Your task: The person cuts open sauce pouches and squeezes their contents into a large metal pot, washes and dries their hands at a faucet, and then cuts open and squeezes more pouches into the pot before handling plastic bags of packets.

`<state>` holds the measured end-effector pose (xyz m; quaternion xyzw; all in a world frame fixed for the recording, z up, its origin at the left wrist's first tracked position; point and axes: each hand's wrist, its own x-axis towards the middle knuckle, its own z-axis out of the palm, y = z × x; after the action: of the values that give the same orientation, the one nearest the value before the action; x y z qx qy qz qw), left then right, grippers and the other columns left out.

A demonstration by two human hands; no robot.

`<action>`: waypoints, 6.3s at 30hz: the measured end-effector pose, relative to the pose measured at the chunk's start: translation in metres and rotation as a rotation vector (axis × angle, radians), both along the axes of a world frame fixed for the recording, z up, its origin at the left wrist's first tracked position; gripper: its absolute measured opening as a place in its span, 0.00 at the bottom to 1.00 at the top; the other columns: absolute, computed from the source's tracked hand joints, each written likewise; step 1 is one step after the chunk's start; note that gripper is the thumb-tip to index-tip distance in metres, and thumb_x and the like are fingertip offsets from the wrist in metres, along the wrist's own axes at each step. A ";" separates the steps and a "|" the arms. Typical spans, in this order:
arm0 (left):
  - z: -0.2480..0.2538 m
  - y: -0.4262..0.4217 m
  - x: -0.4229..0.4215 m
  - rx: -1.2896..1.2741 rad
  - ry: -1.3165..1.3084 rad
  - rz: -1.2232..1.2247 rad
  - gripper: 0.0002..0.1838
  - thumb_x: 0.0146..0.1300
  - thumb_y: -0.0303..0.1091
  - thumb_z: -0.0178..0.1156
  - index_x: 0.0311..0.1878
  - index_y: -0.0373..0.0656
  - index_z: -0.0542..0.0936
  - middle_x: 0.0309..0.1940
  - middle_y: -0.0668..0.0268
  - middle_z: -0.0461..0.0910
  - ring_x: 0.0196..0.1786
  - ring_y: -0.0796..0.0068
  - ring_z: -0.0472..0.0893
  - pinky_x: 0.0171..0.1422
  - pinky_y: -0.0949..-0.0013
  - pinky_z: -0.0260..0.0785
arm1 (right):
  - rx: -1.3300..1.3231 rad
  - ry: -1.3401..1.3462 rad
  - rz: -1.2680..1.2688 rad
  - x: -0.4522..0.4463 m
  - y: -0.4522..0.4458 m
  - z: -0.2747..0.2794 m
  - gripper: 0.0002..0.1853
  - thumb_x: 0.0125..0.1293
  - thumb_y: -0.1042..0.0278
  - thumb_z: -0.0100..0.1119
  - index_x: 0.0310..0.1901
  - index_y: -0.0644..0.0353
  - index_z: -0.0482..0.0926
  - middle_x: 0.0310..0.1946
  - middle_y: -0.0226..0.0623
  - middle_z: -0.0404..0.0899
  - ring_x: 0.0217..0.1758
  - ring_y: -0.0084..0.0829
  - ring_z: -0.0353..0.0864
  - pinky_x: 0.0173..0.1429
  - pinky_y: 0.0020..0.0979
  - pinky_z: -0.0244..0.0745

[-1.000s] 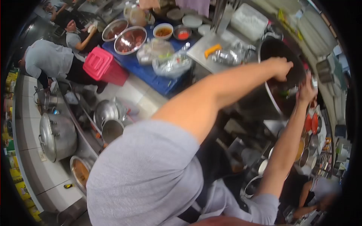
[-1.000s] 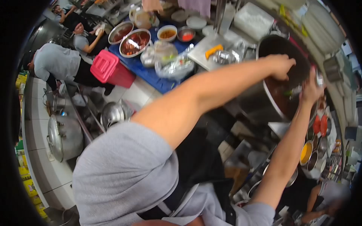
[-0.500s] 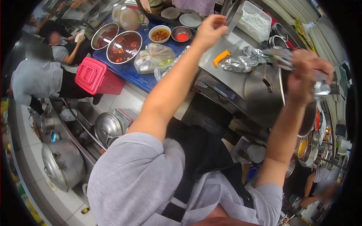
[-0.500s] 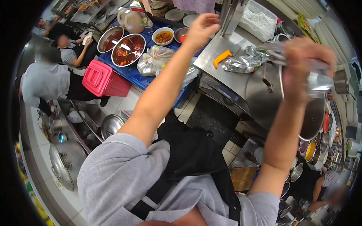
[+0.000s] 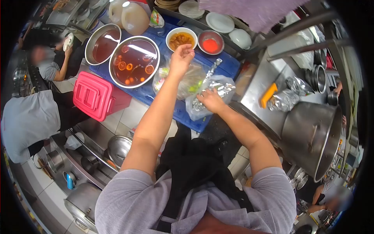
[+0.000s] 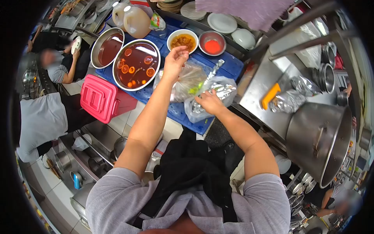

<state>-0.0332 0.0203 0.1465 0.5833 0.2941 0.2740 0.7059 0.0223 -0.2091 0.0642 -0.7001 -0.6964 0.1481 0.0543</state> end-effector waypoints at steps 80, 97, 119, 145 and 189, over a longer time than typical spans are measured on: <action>0.463 -0.589 0.063 1.456 -0.366 -1.351 0.17 0.70 0.38 0.60 0.48 0.30 0.77 0.34 0.53 0.81 0.36 0.68 0.79 0.44 0.63 0.71 | 1.901 1.688 -0.496 -0.053 -0.575 0.287 0.16 0.63 0.41 0.68 0.47 0.36 0.86 0.64 0.31 0.75 0.64 0.48 0.77 0.60 0.56 0.80; 0.399 -0.691 0.274 1.027 -0.341 -1.506 0.12 0.62 0.33 0.71 0.45 0.38 0.83 0.33 0.70 0.82 0.36 0.81 0.76 0.43 0.71 0.70 | 2.002 0.910 -1.148 0.031 -0.668 0.326 0.30 0.65 0.65 0.68 0.65 0.49 0.64 0.51 0.36 0.81 0.48 0.34 0.85 0.36 0.40 0.85; 0.297 -0.580 0.376 0.973 0.007 -1.355 0.08 0.54 0.31 0.74 0.32 0.42 0.83 0.26 0.71 0.79 0.30 0.79 0.74 0.38 0.70 0.66 | 1.002 0.283 -1.647 0.160 -0.614 0.421 0.38 0.56 0.55 0.76 0.66 0.53 0.68 0.46 0.40 0.85 0.41 0.30 0.83 0.29 0.33 0.76; 0.297 -0.704 0.277 0.803 -0.425 -0.737 0.68 0.32 0.47 0.87 0.73 0.33 0.54 0.67 0.47 0.67 0.70 0.55 0.70 0.74 0.58 0.64 | 0.482 -0.297 -1.395 0.221 -0.598 0.470 0.24 0.59 0.46 0.69 0.52 0.52 0.83 0.48 0.49 0.86 0.56 0.51 0.83 0.58 0.50 0.78; 0.321 -0.669 0.270 0.730 -0.338 -0.685 0.50 0.45 0.53 0.78 0.65 0.42 0.61 0.53 0.44 0.82 0.57 0.42 0.82 0.60 0.51 0.75 | 1.517 0.584 -1.272 0.244 -0.526 0.461 0.17 0.60 0.64 0.73 0.21 0.61 0.76 0.17 0.27 0.73 0.20 0.21 0.69 0.25 0.33 0.67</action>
<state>0.2363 -0.6487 0.4677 0.8015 -0.1460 0.2027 0.5433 0.2659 -0.7349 0.5250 -0.6574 -0.0672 -0.2222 0.7169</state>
